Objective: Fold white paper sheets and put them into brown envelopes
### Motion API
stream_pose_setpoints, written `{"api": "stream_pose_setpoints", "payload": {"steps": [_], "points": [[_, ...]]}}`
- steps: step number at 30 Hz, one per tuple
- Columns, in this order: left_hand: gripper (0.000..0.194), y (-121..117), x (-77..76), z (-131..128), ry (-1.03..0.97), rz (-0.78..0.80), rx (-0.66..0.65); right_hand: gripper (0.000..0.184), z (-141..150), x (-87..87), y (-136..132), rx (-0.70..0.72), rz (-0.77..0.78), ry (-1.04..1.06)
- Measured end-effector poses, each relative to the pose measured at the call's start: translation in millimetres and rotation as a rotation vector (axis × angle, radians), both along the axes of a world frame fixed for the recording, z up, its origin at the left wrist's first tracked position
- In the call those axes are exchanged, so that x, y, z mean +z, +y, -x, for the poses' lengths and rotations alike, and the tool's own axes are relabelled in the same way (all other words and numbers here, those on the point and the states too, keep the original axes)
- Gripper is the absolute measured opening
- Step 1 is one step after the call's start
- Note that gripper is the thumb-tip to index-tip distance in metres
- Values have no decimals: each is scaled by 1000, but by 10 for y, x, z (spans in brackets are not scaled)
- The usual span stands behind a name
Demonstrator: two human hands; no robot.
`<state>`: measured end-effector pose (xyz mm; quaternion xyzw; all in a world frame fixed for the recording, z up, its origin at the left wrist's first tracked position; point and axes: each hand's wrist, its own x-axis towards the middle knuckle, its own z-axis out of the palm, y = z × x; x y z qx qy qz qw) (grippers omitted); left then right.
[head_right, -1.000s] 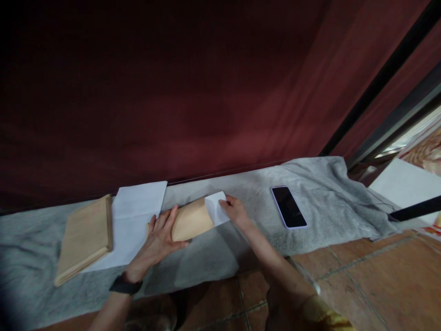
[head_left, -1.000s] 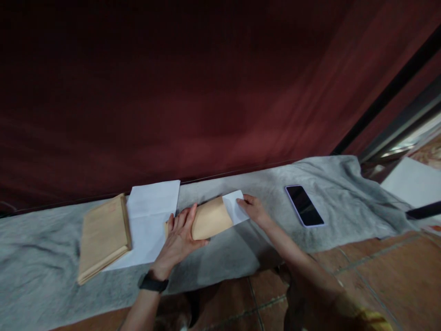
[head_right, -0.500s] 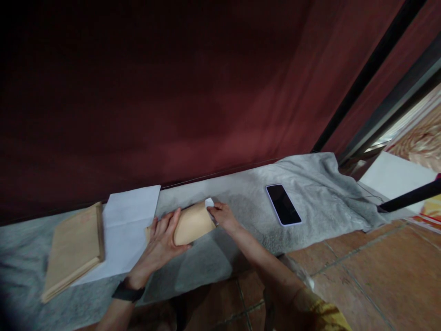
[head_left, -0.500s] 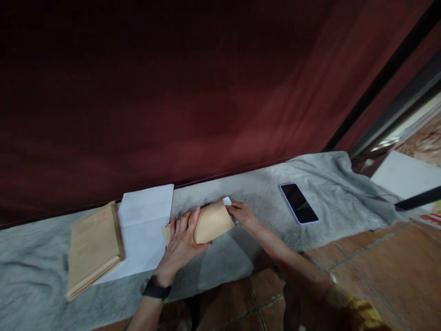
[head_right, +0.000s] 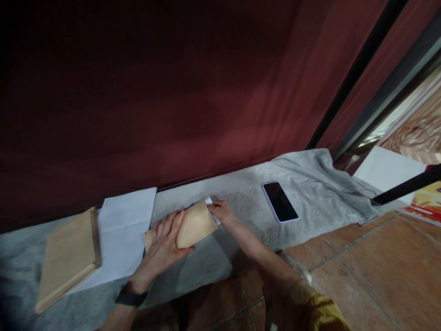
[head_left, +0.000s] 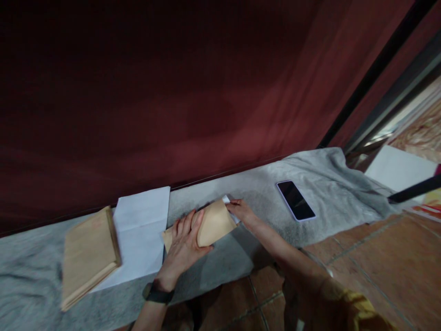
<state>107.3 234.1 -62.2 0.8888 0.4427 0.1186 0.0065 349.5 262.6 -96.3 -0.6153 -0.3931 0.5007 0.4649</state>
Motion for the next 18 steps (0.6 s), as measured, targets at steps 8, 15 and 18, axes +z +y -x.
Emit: {"api": "stream_pose_setpoints", "payload": {"steps": [8,15,18], "points": [[112,-15,51,-36,-24,6,-17,21,-111,86,-14,-18,47,63],[112,-22,52,-68,-30,19,-31,25,-40,194,-106,96,15,146],[112,-7,47,-53,-30,6,-41,26,-26,184,-107,142,-18,192]]}}
